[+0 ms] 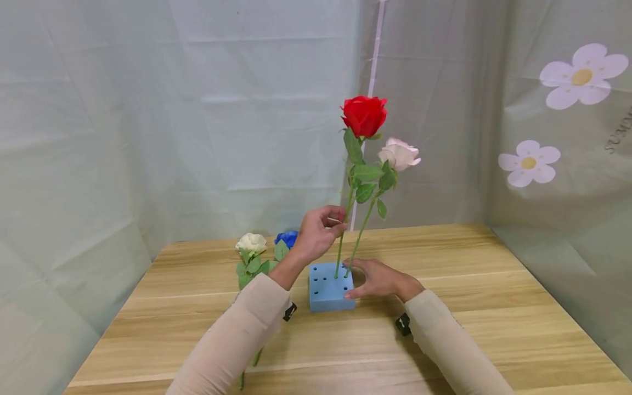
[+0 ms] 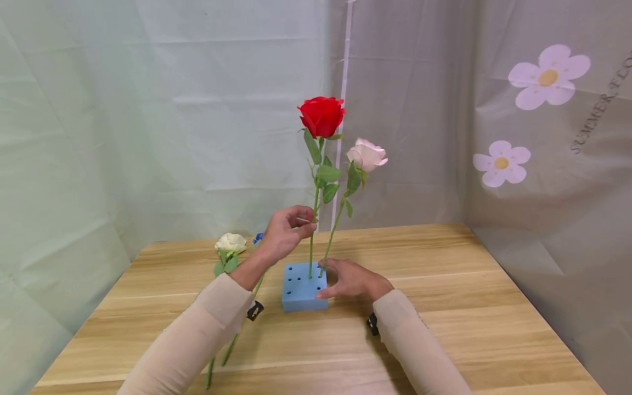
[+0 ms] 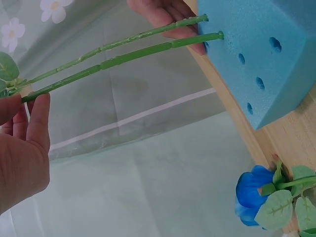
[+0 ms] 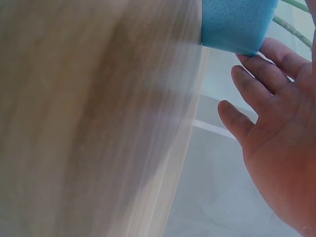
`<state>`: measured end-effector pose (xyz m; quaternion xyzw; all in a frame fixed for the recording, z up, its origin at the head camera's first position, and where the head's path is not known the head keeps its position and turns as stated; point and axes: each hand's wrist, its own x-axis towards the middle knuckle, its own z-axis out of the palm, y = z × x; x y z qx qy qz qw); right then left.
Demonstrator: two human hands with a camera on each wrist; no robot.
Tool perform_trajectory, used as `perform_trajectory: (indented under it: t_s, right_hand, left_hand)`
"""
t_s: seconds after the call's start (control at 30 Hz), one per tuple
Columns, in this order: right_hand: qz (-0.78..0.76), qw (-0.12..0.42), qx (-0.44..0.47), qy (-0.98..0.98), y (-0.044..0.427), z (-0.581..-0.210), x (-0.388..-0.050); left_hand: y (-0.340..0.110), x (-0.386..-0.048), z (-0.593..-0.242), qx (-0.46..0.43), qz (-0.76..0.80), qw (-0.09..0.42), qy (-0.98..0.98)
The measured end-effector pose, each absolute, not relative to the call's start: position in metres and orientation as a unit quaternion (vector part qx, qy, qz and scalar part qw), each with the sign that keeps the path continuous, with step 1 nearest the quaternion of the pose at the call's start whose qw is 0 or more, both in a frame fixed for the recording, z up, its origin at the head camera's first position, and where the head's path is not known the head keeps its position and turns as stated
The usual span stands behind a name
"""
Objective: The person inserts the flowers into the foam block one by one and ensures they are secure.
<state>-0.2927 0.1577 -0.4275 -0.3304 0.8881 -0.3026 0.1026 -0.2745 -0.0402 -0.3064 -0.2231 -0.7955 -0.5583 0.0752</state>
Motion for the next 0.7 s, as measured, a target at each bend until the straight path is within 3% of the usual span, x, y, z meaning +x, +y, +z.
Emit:
perform_trajectory:
  t_s: [0.7]
  right_hand:
    - [-0.3,0.099,-0.331,0.889,0.1581,-0.4262,-0.2928]
  left_hand:
    - [-0.041,-0.2759,-0.3151,-0.222,-0.555,0.075,-0.798]
